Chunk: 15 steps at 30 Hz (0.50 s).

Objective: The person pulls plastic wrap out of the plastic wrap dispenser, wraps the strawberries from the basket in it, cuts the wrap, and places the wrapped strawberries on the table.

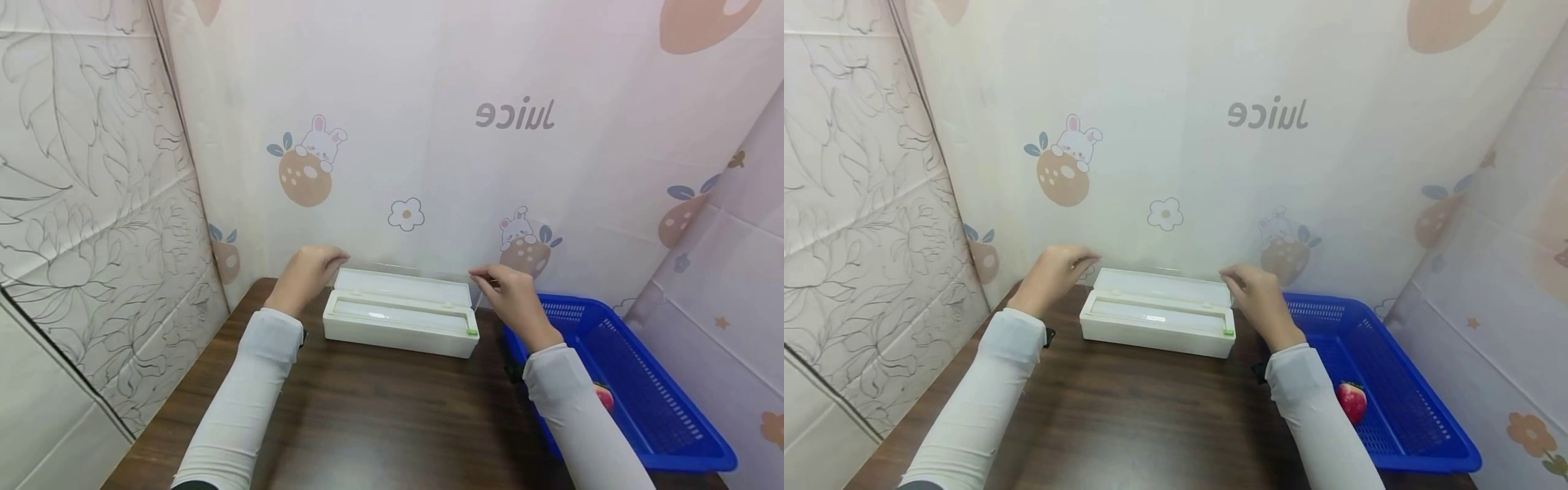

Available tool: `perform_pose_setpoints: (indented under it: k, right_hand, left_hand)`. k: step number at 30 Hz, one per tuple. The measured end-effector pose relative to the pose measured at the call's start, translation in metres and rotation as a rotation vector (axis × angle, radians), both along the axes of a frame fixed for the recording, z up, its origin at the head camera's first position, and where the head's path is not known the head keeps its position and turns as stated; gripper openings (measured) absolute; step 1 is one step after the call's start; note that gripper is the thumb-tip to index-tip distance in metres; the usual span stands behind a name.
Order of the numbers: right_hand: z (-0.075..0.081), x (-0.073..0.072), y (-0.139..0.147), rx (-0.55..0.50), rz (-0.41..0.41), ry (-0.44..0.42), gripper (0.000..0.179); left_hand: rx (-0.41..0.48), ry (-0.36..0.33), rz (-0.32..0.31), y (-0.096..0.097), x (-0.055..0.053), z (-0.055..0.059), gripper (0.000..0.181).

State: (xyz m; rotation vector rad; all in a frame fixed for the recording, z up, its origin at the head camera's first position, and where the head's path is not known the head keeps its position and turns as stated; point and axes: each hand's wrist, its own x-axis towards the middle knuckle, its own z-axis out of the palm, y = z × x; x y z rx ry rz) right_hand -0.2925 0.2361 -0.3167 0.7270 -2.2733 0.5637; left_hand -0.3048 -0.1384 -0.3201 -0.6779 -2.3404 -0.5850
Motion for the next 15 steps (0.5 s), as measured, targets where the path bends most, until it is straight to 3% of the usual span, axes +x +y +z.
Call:
perform_pose_setpoints:
  k: [15]
  right_hand:
    - [0.013,0.007,-0.003,0.019,-0.007,0.059,0.014]
  left_hand:
    - [-0.003,0.099,-0.013,-0.005,0.002,0.013,0.015]
